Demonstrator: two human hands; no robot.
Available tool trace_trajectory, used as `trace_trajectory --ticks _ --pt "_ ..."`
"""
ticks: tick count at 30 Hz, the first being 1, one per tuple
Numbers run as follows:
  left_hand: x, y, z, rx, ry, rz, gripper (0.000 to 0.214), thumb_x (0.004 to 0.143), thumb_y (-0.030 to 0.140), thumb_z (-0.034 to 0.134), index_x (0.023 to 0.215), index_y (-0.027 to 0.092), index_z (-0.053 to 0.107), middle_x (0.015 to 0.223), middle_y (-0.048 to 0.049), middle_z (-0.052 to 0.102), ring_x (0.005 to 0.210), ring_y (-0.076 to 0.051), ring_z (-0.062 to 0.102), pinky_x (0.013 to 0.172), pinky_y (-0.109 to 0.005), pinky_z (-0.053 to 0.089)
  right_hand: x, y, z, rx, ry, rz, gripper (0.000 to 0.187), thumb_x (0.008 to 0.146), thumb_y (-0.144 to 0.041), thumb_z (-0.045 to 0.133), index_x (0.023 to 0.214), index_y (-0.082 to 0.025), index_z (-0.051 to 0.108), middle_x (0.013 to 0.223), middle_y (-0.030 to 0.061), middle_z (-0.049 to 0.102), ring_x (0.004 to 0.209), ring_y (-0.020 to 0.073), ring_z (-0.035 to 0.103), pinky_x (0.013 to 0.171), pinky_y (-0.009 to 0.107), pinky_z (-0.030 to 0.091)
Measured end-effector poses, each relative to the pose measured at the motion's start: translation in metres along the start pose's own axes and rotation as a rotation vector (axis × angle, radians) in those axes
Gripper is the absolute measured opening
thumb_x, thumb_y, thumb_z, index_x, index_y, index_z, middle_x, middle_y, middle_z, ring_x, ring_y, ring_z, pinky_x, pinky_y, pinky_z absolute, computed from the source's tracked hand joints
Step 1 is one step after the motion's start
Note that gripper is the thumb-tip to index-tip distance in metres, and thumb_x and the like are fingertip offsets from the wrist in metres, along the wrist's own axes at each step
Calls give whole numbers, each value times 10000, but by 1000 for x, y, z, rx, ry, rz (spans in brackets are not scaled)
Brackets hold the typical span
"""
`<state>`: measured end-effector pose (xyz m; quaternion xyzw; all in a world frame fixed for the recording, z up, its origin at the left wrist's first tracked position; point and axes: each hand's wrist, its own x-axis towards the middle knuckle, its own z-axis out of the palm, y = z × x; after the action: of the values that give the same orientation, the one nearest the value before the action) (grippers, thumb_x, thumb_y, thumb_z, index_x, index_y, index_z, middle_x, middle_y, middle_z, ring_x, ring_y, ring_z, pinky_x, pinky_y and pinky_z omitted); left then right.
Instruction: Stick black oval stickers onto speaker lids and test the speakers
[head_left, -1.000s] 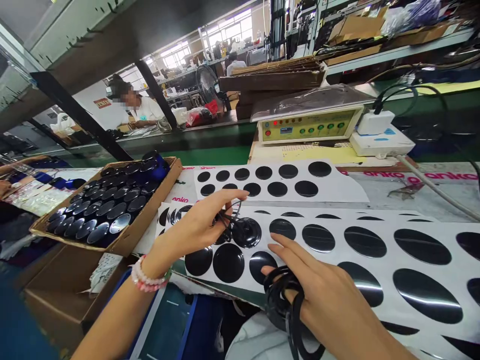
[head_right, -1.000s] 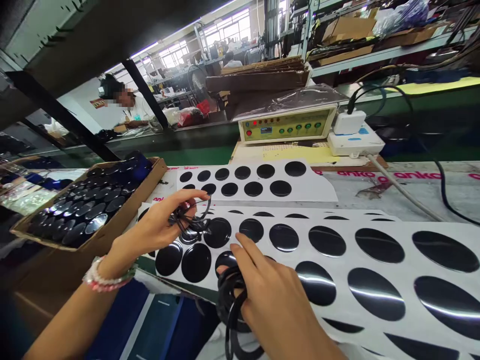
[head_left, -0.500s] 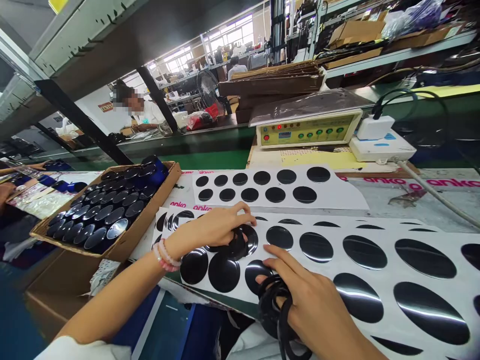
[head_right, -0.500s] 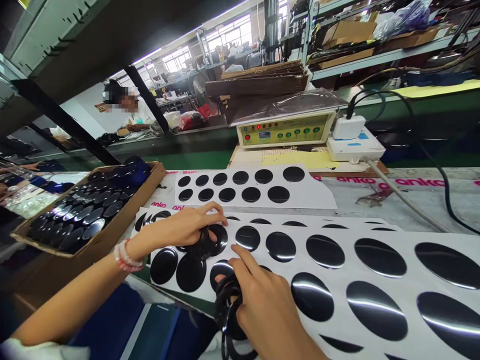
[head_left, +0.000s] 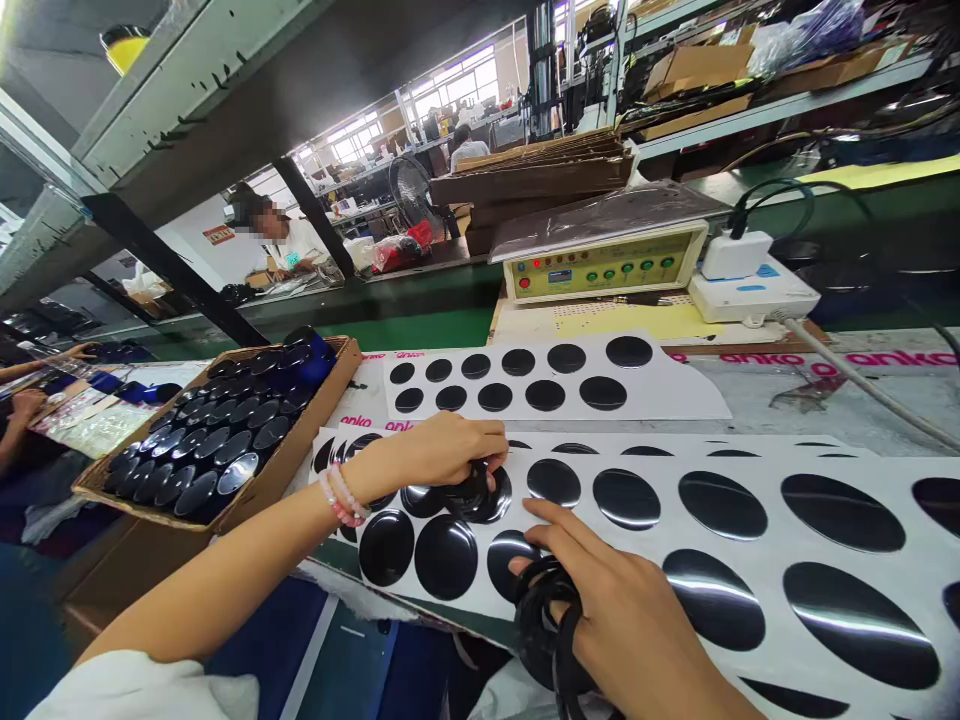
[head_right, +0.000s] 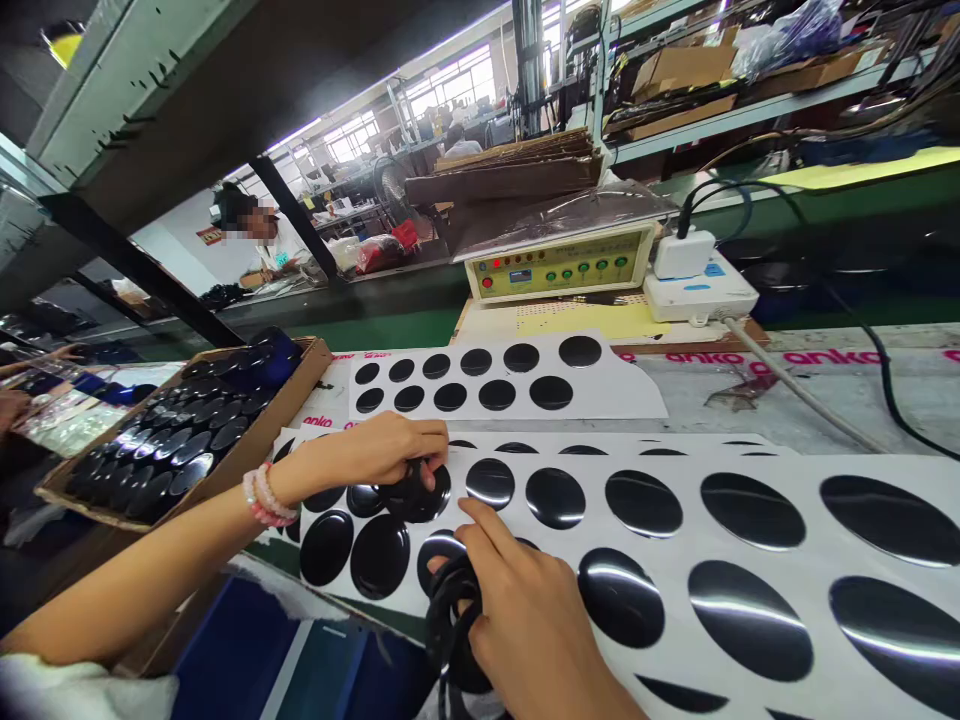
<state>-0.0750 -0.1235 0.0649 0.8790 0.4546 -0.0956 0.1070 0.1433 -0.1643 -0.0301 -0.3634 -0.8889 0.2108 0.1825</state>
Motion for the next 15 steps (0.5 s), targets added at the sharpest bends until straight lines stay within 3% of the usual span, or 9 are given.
trace_trajectory --ticks 2,5,7,11,15 --pt "-4 1 5 -2 15 -17 340 709 -39 418 909 201 553 985 9 616 729 -127 590 620 -235 394 1 -1 -2 -6 -6 -5 613 508 8 401 1016 -249 626 1393 -16 516 752 180 716 641 317 580" --pt "-8 1 9 -1 42 -32 510 703 -49 395 1116 222 525 1183 -21 562 771 -135 609 649 -248 405 2 -1 -5 -8 -7 -19 618 502 8 400 1017 -245 631 1393 -15 515 748 179 717 632 313 581" --pt "-6 1 7 -12 44 -14 509 704 -44 400 1109 233 536 1211 -18 542 733 -124 609 646 -246 405 1 -1 -4 0 0 -19 616 511 13 399 1020 -244 630 1394 -19 514 754 180 718 631 317 580" --pt "-2 -2 3 -59 37 55 334 695 -59 423 863 196 557 1011 12 603 705 -101 609 613 -206 395 1 0 -1 16 5 5 584 542 14 402 1010 -248 635 1398 -27 510 790 182 717 662 326 582" --pt "-7 -6 11 -78 112 76 202 808 12 459 852 193 538 844 17 621 730 -119 592 638 -213 392 1 -2 -4 -28 -20 -12 659 547 -3 421 1126 -238 630 1404 1 502 763 191 719 659 338 591"
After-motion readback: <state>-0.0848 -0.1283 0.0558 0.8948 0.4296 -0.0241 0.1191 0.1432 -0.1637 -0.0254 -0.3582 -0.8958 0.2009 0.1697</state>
